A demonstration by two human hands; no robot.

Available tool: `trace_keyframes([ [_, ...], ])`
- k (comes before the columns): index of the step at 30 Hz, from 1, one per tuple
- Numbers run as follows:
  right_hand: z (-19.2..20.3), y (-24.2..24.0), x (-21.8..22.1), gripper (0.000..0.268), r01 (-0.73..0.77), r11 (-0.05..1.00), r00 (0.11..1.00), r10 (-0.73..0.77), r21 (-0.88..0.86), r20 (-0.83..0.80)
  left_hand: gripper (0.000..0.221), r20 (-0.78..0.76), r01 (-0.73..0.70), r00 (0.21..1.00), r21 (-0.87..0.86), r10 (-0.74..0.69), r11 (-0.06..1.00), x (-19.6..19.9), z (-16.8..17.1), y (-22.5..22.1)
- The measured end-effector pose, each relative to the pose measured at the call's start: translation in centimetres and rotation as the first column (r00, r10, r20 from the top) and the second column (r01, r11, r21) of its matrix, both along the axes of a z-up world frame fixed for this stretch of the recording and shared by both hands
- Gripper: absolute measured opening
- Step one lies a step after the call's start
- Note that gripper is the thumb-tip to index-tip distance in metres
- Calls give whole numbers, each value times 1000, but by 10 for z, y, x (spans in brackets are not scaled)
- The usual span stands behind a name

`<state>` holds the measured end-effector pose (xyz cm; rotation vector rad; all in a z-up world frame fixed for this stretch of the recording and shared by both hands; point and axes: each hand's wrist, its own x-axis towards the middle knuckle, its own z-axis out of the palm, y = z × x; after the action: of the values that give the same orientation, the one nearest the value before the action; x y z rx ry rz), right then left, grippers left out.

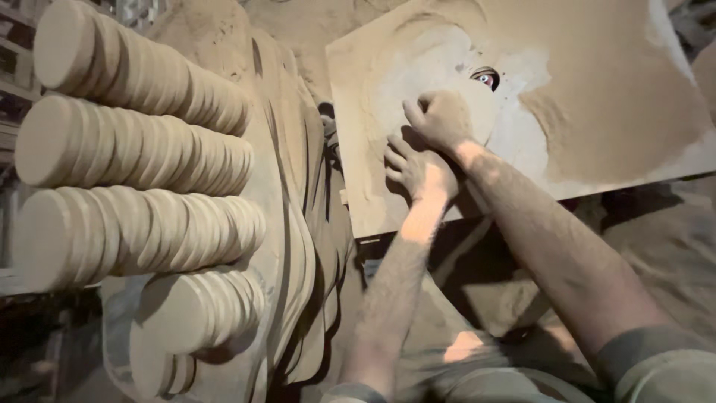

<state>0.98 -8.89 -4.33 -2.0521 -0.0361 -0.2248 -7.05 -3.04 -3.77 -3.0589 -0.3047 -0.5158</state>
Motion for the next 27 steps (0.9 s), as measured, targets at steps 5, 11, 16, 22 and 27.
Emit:
trace_keyframes([
  [5,2,-19,-13,37,-109,994,993,108,16,46,69,-341,162,895,-352,-288,922,-37,26,37],
  [11,-3,-21,-2,34,-204,979,975,202,18,91,84,-111,530,655,-638,-748,559,-13,39,133],
  [16,-7,-23,16,36,-269,957,943,285,-109,172,86,-155,695,499,-515,-852,501,29,48,109],
  [22,-18,-11,60,37,-247,955,948,274,-166,162,83,-150,485,669,-654,-728,581,18,56,54],
  [27,-17,8,78,32,-196,974,970,209,-114,122,66,-179,354,825,-575,-536,737,38,46,34],
])
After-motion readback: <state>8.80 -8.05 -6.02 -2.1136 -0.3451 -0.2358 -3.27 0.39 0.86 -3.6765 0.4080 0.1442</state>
